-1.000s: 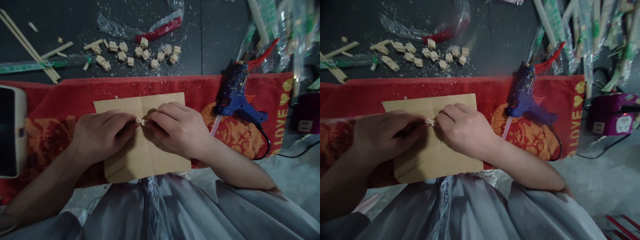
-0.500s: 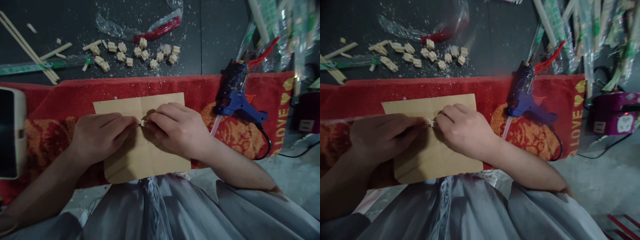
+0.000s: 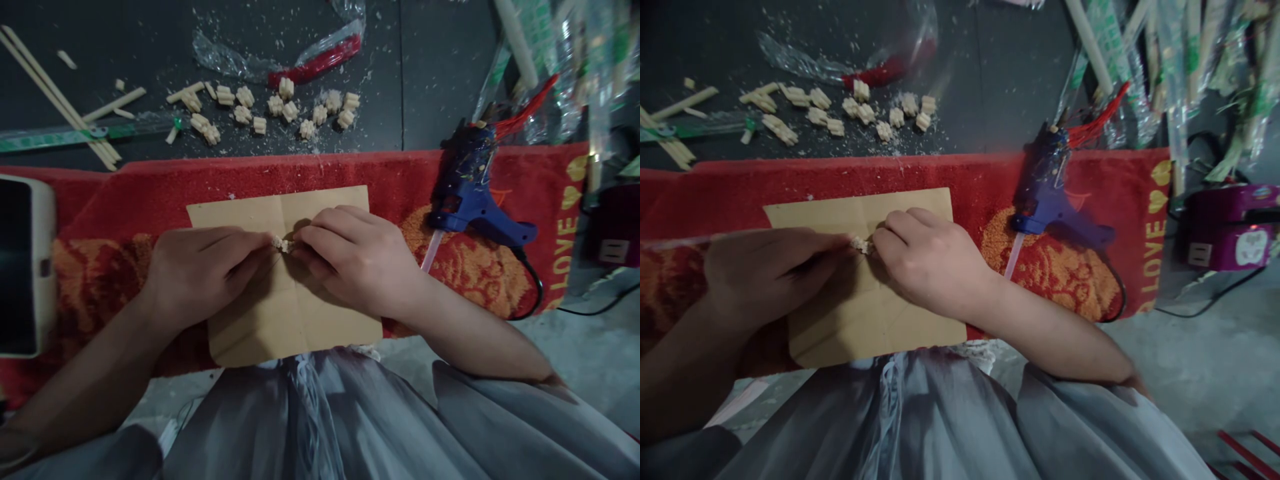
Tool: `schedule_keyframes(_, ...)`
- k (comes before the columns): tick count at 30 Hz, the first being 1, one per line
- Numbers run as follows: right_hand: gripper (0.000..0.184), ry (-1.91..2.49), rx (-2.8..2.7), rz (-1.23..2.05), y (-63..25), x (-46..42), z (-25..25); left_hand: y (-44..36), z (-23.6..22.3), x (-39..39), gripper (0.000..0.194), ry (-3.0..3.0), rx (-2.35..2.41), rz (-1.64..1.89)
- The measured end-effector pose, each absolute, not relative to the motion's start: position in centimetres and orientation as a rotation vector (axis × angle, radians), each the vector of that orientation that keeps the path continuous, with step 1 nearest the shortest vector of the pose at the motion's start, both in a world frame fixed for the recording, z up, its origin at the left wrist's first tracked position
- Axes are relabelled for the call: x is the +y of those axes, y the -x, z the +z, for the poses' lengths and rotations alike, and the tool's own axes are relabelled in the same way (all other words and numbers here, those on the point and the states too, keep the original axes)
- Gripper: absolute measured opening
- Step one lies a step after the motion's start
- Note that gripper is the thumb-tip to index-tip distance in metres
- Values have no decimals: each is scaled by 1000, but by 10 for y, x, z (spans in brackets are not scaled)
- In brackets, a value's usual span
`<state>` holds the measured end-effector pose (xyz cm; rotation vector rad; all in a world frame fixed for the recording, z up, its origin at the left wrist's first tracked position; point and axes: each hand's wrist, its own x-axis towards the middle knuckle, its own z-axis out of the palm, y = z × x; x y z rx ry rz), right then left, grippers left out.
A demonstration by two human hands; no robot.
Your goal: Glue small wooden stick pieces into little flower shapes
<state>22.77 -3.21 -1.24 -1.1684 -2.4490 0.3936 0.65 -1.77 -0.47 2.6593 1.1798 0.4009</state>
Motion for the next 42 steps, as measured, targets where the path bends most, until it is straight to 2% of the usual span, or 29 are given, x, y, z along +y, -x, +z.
schedule_keyframes(5,26,1182,-2453,433,-228,-32,-12,-5,-7,-19,26,-2603,1220,338)
schedule_keyframes(19,25,1187,-2473,357,-226,-33,-11,-4,-8,-19,33,-2554,1222,367)
schedule_keyframes(29,21,1180,-2466,309,-226,-33,-11,-4,-8,-17,32,-2545,1193,391)
schedule_keyframes(36,25,1217,-2480,430,-226,-33,-11,-4,-5,-17,36,-2571,1163,407)
schedule_keyframes(42,26,1201,-2473,392,-226,-33,-12,-5,-6,-17,35,-2567,1166,404)
